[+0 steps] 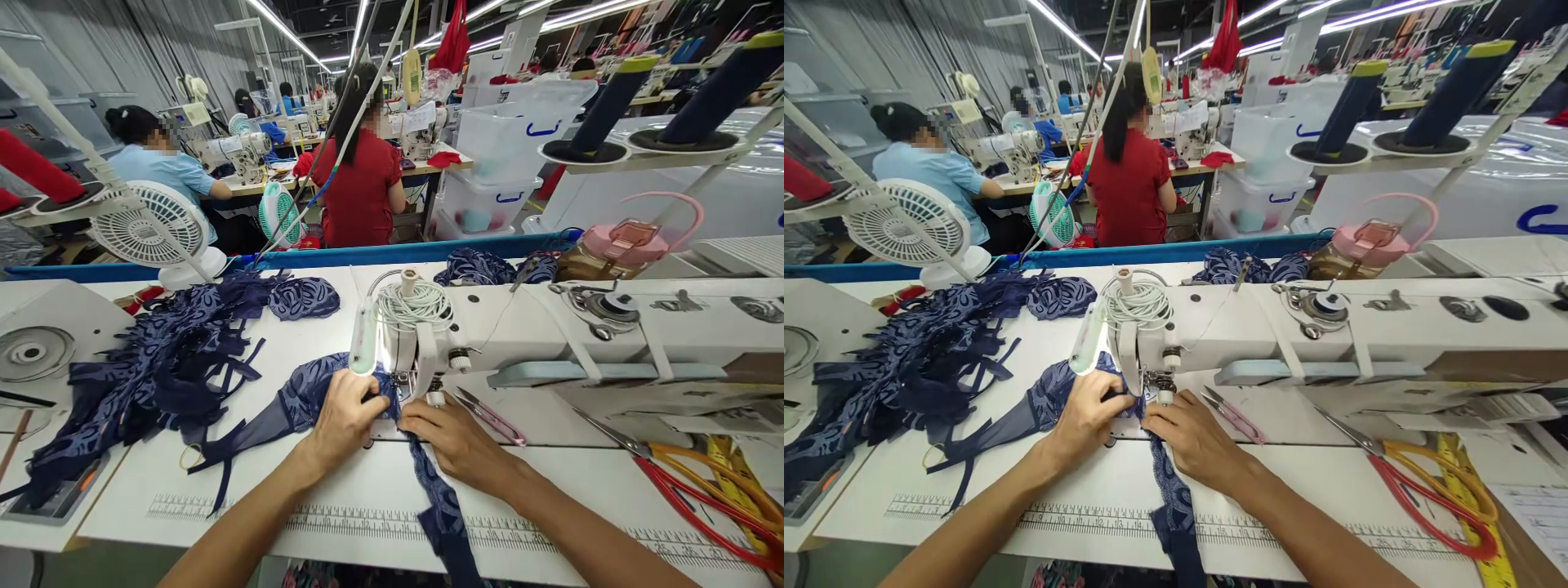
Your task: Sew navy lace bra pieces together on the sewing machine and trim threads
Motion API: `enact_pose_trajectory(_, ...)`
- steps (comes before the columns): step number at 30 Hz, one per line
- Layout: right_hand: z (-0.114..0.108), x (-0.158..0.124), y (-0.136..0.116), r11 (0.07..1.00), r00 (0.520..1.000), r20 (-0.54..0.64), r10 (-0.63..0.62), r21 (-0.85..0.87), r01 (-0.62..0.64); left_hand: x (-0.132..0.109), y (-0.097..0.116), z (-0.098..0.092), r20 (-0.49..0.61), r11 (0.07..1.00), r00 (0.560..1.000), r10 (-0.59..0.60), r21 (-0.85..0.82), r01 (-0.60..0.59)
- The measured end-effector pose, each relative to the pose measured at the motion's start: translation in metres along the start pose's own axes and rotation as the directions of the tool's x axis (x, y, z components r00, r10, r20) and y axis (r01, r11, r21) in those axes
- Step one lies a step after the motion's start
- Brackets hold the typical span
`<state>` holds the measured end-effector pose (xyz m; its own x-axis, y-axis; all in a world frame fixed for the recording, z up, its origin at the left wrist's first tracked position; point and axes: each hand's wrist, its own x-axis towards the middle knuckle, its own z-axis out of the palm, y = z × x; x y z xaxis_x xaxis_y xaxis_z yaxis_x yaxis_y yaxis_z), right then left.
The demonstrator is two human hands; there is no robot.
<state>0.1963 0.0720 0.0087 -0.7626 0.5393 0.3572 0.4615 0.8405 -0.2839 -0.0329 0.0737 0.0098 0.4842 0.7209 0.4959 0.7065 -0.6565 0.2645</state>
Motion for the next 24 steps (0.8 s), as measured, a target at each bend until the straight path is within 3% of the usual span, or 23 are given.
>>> enact_pose_trajectory(3,0.000,-0.003,-0.002,1.000,1.000,-0.025,0.013,-0.020,-0.013,0.000,0.003,-0.001,0.017,0.981,0.987,0.163,0.103,-0.164)
enact_pose_trajectory(14,-0.001,-0.005,-0.001,0.998,0.998,-0.061,0.010,-0.065,-0.014,-0.006,0.008,0.007,0.073,0.982,0.991,0.112,0.143,-0.121)
enact_pose_trajectory(24,0.003,-0.006,0.005,0.995,1.000,0.000,0.009,-0.101,-0.009,0.002,0.006,0.012,-0.052,0.979,0.992,0.116,0.175,-0.105)
